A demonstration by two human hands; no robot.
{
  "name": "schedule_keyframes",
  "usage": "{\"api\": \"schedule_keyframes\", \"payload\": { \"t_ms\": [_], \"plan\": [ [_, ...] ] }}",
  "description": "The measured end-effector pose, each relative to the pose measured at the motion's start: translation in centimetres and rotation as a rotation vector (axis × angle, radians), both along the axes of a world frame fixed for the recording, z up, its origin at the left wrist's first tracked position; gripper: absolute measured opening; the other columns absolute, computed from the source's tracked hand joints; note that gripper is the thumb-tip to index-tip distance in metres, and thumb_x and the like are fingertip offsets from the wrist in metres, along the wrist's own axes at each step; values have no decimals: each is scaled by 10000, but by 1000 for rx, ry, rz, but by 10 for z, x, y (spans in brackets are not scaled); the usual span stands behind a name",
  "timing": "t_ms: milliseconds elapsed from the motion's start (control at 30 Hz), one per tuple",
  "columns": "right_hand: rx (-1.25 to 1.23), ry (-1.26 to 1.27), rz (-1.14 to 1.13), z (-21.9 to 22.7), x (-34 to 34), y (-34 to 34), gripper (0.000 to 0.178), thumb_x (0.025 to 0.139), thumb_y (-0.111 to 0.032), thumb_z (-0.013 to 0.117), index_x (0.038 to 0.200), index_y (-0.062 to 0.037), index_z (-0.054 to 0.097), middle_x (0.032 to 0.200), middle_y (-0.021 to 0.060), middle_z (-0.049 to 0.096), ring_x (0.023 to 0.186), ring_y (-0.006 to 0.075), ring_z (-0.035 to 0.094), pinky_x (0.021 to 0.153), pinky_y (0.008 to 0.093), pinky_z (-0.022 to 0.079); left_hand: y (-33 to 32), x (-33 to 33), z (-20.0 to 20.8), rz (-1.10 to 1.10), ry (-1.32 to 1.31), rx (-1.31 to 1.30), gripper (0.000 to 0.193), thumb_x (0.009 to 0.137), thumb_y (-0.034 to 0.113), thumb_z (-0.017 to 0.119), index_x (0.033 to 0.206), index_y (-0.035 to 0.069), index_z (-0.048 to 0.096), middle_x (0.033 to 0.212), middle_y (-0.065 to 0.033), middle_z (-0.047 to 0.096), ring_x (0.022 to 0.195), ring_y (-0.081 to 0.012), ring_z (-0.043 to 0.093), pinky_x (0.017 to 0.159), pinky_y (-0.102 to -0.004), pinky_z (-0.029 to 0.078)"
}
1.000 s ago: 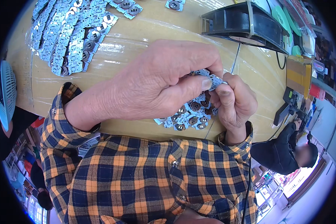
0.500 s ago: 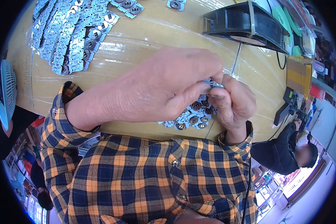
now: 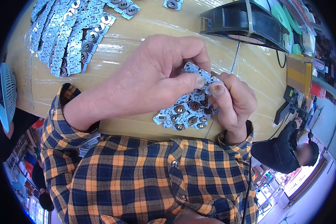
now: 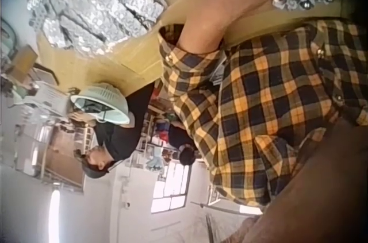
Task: Manually assembling small silver metal components at a workbench.
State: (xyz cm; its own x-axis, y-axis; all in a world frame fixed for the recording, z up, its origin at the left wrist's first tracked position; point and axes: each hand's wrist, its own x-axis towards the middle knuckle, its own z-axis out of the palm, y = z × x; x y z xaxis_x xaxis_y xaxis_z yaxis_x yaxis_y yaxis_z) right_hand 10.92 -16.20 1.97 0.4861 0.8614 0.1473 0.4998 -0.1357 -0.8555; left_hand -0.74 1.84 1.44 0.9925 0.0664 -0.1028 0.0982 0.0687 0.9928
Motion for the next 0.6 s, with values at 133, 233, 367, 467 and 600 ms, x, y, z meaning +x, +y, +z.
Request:
{"api": "schedule_keyframes", "payload": {
  "t_ms": [133, 233, 367, 467, 600],
  "plan": [
    [-17, 68, -35, -4, 2, -3, 157, 870, -84, 662, 751, 8, 617, 583, 61, 555, 476, 137, 520, 461, 274, 389, -1, 2, -5, -1, -37, -78, 134, 909, 61, 622, 1000, -32, 588, 807, -32, 618, 625, -28, 553, 510, -160, 414],
    [2, 86, -31, -2, 2, -2, 150, 881, -85, 653, 766, 8, 627, 590, 43, 574, 481, 113, 526, 464, 258, 388, -1, 2, -5, 14, -72, -101, 141, 904, 64, 635, 992, -39, 592, 796, -38, 624, 625, -36, 576, 491, -158, 421],
    [-39, 296, -31, 6, -1, -4, 207, 938, -121, 589, 773, 5, 594, 580, 38, 559, 450, 96, 489, 430, 240, 373, -2, 3, 0, -14, -15, -368, 147, 901, 31, 627, 1017, -51, 591, 803, -64, 635, 669, -67, 622, 513, -174, 487],
    [133, 1212, 16, 6, 2, -3, 280, 991, -168, 508, 766, -5, 534, 564, 39, 517, 420, 78, 436, 381, 222, 348, -7, 5, -7, -40, -63, -644, 156, 897, 8, 621, 1034, -59, 589, 838, -88, 639, 672, -85, 631, 525, -183, 511],
    [197, 1279, -129, -1, 2, 2, 316, 1007, -201, 488, 759, -6, 502, 558, 49, 494, 396, 73, 401, 357, 223, 340, -14, 6, -14, 70, -156, -497, 177, 900, 6, 624, 1058, -64, 583, 843, -94, 639, 692, -101, 630, 542, -199, 510]
  ]
}}
